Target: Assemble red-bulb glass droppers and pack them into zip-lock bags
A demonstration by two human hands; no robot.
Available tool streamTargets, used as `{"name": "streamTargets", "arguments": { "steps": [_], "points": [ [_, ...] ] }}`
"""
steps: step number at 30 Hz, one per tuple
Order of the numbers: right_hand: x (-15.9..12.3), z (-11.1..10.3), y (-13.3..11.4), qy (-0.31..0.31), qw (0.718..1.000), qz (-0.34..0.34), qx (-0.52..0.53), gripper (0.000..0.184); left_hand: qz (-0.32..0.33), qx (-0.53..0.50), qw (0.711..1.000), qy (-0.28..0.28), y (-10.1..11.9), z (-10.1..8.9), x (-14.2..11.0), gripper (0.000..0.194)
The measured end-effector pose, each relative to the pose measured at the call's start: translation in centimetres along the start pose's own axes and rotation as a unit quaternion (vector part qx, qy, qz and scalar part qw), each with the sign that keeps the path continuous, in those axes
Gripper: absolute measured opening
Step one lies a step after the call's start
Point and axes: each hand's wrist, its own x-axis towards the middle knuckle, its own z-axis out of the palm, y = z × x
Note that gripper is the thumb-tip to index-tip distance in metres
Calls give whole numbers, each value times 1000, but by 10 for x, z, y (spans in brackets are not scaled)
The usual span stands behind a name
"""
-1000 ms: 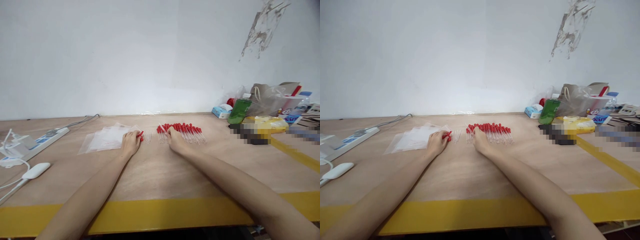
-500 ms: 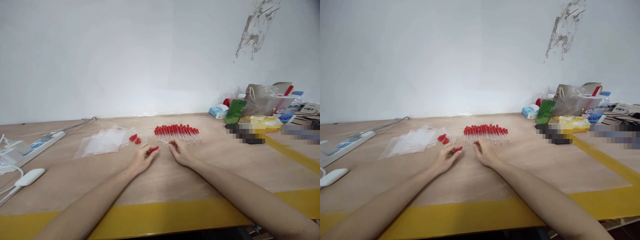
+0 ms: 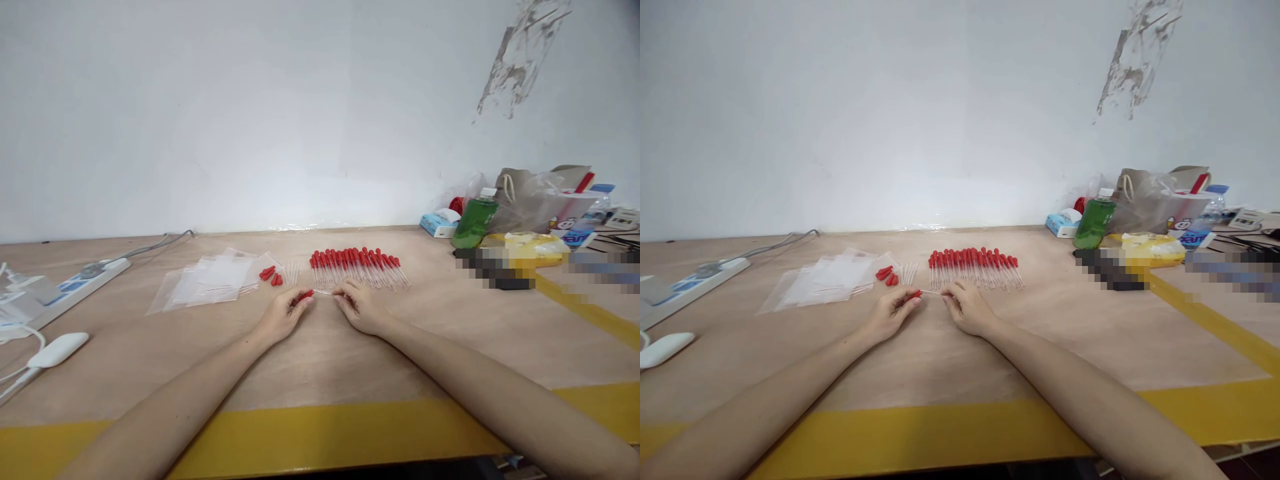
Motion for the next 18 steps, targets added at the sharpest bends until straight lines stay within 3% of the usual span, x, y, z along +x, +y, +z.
{"name": "streamTargets", "arguments": {
  "steps": [5, 13, 18],
  "points": [
    [1, -2, 0, -16, 1000, 14, -7, 18, -2, -6, 1000, -2, -1, -1, -2, 20],
    [2, -16, 3, -71, 995, -31, -70, 22, 44, 22, 998, -48, 11, -6, -11, 20],
    [0, -18, -1, -60, 988, -57, -130, 23, 63, 74, 993, -73, 12, -9, -9, 21]
  ]
}}
